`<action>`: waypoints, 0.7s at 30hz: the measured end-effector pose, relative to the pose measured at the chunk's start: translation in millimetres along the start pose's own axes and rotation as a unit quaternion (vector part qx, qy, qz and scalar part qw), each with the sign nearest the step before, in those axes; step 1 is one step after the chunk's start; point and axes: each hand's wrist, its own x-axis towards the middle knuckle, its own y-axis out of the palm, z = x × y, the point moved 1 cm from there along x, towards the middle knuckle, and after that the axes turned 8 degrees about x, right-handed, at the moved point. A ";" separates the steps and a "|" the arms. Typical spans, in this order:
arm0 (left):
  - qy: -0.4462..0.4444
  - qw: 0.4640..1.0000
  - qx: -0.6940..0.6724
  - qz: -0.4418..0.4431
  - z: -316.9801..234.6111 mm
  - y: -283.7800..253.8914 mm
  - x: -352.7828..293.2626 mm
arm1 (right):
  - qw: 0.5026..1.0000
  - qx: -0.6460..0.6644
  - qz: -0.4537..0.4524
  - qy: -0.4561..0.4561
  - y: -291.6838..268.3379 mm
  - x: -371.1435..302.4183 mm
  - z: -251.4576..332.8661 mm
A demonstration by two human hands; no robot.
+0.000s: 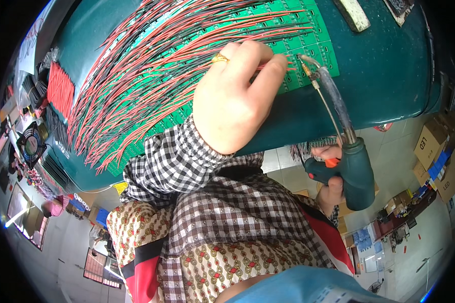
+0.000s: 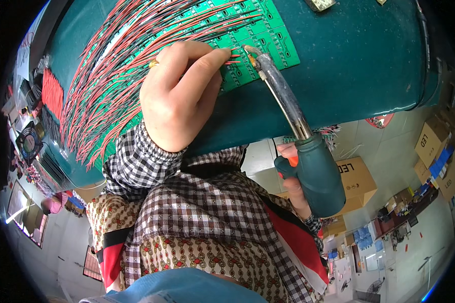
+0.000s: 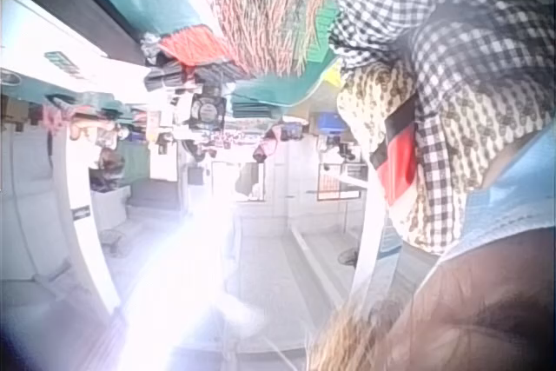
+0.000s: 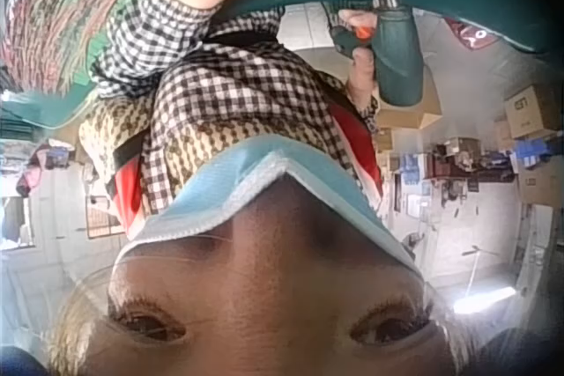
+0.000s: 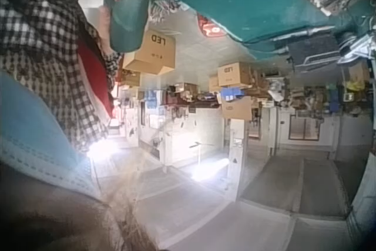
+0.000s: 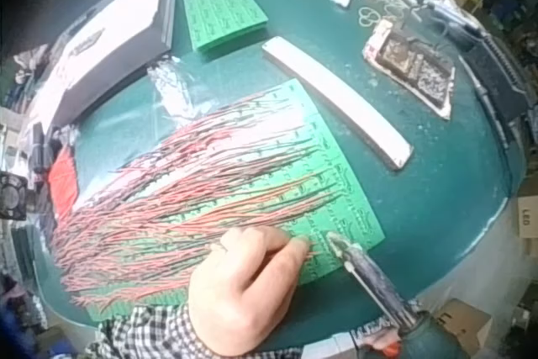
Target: Soldering bundles of red and green wires onto small green printed circuit boards at a workbench.
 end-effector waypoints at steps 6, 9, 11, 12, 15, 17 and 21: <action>0.000 1.000 -0.004 0.004 -0.8 -0.4 -0.7 | 0.999 0.020 0.015 -0.023 -0.6 1.5 -8.6; -0.001 1.000 -0.005 0.003 -0.5 -0.4 0.0 | 0.999 0.037 -0.009 -0.019 3.5 1.3 -7.9; 0.000 1.000 -0.001 -0.001 -0.3 -0.3 -0.3 | 0.999 0.031 -0.010 -0.011 5.0 1.9 -5.5; 0.000 1.000 -0.001 -0.001 -0.1 -0.2 -0.2 | 1.000 0.025 -0.010 -0.003 5.4 2.1 -4.9; 0.002 1.000 -0.003 -0.005 0.9 -0.8 -0.2 | 1.000 0.027 0.001 0.008 5.2 2.5 -5.3; 0.001 1.000 -0.010 -0.003 0.6 0.3 -0.6 | 1.000 0.019 0.007 0.005 2.0 1.8 -7.1; 0.002 1.000 -0.012 0.002 1.1 -0.8 0.7 | 0.999 0.042 -0.024 -0.023 2.8 -2.7 -11.8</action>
